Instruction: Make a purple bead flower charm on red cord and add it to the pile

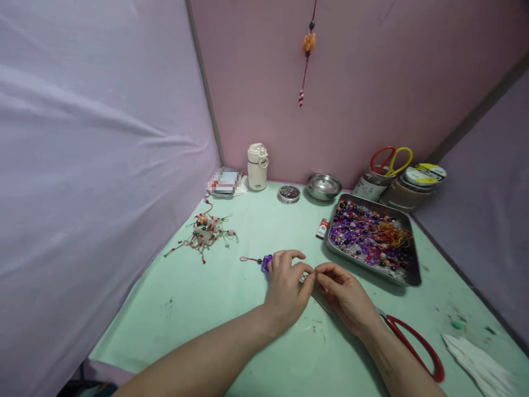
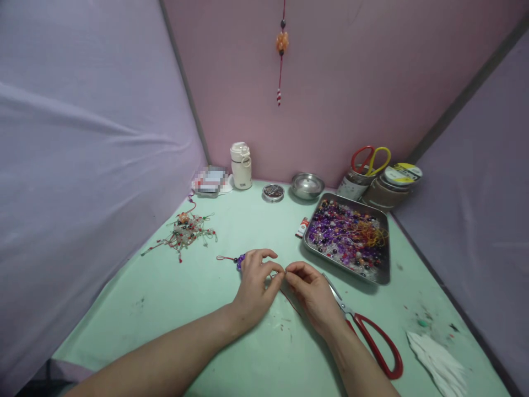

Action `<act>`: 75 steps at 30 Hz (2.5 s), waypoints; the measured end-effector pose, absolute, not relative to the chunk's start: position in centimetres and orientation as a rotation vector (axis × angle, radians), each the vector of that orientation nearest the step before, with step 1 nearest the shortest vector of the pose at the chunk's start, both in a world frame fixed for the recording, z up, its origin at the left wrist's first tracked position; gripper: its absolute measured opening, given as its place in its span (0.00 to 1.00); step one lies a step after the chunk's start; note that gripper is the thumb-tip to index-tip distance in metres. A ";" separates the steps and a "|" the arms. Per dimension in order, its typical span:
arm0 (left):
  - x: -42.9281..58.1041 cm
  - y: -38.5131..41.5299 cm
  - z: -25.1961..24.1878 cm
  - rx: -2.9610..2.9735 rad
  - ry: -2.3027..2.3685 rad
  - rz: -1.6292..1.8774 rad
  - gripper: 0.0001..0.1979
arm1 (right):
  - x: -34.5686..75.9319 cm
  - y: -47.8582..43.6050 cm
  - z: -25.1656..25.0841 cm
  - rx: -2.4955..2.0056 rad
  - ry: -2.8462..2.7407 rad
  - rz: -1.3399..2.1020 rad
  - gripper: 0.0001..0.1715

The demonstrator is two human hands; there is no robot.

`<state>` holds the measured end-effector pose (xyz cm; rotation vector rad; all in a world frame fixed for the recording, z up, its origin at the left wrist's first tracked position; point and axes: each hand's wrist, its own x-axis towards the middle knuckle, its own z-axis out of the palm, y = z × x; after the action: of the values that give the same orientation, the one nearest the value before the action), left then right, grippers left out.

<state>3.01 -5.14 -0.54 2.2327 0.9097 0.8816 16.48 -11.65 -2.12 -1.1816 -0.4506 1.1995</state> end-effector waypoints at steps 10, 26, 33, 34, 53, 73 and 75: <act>3.0 -5.1 -0.8 2.236 0.897 0.898 0.05 | 16.5 -11.7 -2.1 -1.177 -0.466 1.192 0.16; 3.2 -4.6 -0.4 2.297 0.914 0.914 0.05 | 16.3 -11.4 -1.3 -1.186 -0.471 1.064 0.14; 3.2 -4.6 -0.5 2.320 0.936 0.899 0.06 | 16.2 -11.6 -1.0 -1.418 -0.739 0.822 0.08; 3.2 -4.6 -0.5 2.320 0.939 0.898 0.06 | 16.1 -11.6 -0.9 -1.431 -0.777 0.804 0.07; 3.3 -4.3 -0.8 2.325 0.918 0.981 0.05 | 15.9 -11.8 -0.7 -1.519 -0.841 0.848 0.12; 3.4 -4.3 -0.8 2.309 0.941 1.039 0.04 | 16.4 -11.6 -1.1 -1.129 -0.409 1.173 0.15; 3.4 -4.3 -0.7 2.306 0.936 1.037 0.04 | 16.5 -11.6 -1.2 -1.119 -0.391 1.202 0.15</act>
<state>3.36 -4.35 -0.72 2.3061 0.9358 1.0368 16.48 -11.61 -1.15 -1.1193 -0.3910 1.2020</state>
